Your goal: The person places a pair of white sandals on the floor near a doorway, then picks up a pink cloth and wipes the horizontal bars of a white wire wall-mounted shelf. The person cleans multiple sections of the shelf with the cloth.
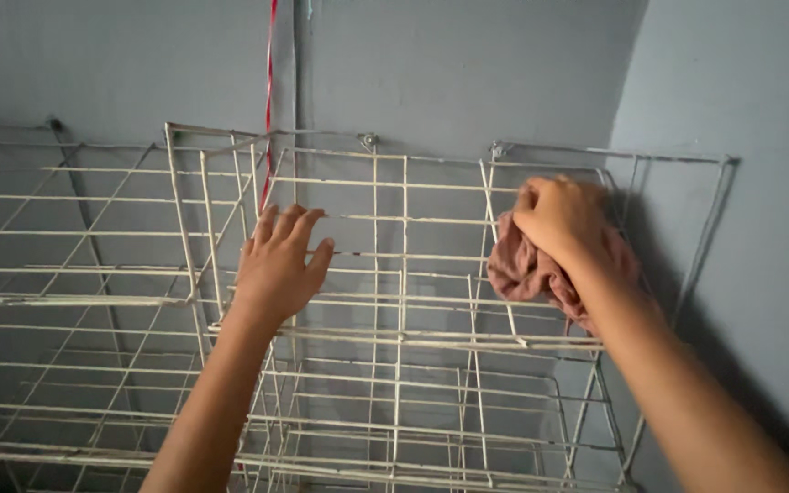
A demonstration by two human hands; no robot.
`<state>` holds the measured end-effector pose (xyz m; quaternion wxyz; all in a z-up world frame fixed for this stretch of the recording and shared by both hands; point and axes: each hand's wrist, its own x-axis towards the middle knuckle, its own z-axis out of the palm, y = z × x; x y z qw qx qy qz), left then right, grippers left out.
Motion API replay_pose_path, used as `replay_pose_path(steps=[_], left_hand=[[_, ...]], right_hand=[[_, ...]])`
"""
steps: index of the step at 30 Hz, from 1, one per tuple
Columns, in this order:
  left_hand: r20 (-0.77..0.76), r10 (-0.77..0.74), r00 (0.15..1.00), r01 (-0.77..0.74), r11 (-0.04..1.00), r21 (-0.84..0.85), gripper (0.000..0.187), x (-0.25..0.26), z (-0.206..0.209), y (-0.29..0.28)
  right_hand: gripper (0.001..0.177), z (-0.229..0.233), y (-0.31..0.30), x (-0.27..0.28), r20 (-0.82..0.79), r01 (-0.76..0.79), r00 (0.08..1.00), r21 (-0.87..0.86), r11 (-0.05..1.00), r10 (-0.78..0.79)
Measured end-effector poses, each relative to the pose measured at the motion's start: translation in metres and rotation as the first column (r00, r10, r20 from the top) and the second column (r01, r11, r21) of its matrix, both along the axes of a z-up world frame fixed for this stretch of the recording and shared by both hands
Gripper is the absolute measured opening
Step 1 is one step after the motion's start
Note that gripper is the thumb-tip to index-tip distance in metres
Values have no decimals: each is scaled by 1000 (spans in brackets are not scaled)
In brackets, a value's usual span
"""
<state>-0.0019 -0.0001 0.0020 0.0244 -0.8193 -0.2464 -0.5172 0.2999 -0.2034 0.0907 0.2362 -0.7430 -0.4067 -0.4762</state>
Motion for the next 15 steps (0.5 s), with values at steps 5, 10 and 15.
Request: replay_pose_path(steps=[5,10,15], left_hand=[[7,-1,1000,1,1000,23,51,-1,-1,-2],[0,-7,1000,7,1000,15,51,-2,0,-3],[-16,-5,1000,5,1000,-15,52,-2,1,-6]], right_hand=[[39,2,5,-27,124,-472,859,-184,862,497],[41,2,4,-24,24,-466,882,-103,879,470],[41,2,1,3,-190,-246,953,-41,969,234]])
